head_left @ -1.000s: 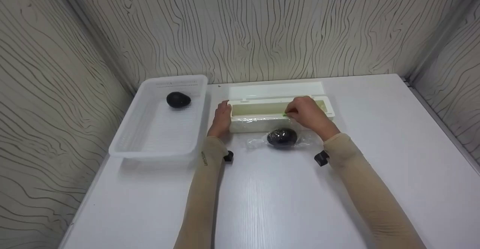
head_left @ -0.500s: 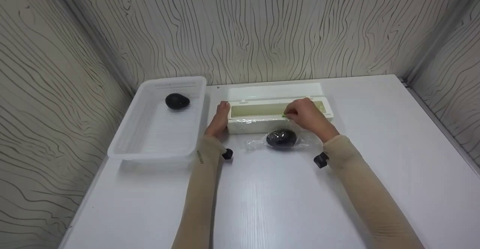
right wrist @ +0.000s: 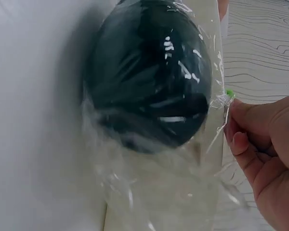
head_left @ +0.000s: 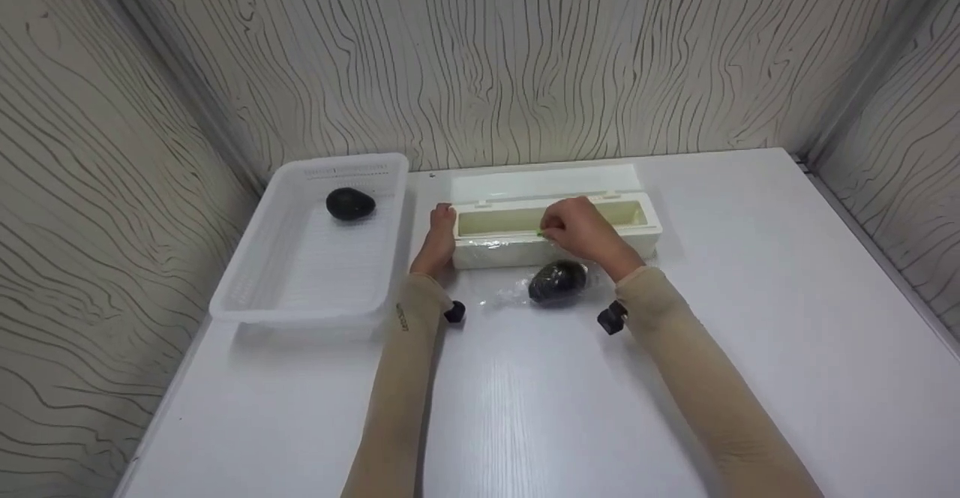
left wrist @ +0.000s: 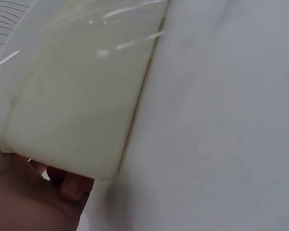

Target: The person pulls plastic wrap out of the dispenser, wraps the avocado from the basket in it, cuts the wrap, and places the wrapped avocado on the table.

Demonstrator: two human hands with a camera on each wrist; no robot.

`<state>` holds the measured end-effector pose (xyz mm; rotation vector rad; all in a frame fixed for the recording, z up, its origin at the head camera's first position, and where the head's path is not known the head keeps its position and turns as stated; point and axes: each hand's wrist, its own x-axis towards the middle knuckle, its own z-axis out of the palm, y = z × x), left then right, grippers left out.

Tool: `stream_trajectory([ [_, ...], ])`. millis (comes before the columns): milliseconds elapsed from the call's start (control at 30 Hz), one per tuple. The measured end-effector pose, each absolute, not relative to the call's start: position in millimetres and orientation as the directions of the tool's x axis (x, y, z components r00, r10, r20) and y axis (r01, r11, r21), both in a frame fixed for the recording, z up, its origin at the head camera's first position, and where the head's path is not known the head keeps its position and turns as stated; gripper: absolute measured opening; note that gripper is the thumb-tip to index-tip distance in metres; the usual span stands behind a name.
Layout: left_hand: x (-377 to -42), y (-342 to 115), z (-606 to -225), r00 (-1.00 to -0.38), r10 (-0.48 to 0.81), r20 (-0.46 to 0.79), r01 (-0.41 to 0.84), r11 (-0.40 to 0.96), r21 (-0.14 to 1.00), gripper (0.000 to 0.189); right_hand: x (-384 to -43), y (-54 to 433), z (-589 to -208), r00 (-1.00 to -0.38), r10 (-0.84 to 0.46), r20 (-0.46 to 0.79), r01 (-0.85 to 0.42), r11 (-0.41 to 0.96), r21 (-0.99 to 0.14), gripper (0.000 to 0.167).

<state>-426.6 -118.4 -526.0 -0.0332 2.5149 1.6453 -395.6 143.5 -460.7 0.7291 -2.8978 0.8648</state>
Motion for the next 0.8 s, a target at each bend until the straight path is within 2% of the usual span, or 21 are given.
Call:
stream_trajectory([
  [167, -426.5, -117.2, -524.9, -0.984, 0.083, -0.160, -0.115, 0.393, 0.912, 0.049, -397.7, 116.8, -462.5, -0.877, -0.452, 0.164, -0.465, 0.709, -0.530, 0.009],
  [433, -425.5, -123.9, -523.9, -0.988, 0.063, -0.139, -0.097, 0.448, 0.889, 0.052, -397.9, 89.8, -463.9, -0.869, -0.453, 0.200, -0.487, 0.707, -0.512, 0.008],
  [633, -427.6, -122.6, -523.9, -0.986, 0.059, -0.153, -0.108, 0.467, 0.878, 0.050, -398.2, 81.7, -466.0, -0.865, -0.457, 0.206, -0.493, 0.696, -0.522, 0.009],
  [800, -427.4, -122.2, -523.0, -0.985, 0.068, -0.156, -0.106, 0.470, 0.876, 0.049, -397.9, 86.8, -468.2, -0.883, -0.436, 0.170, -0.450, 0.690, -0.566, 0.010],
])
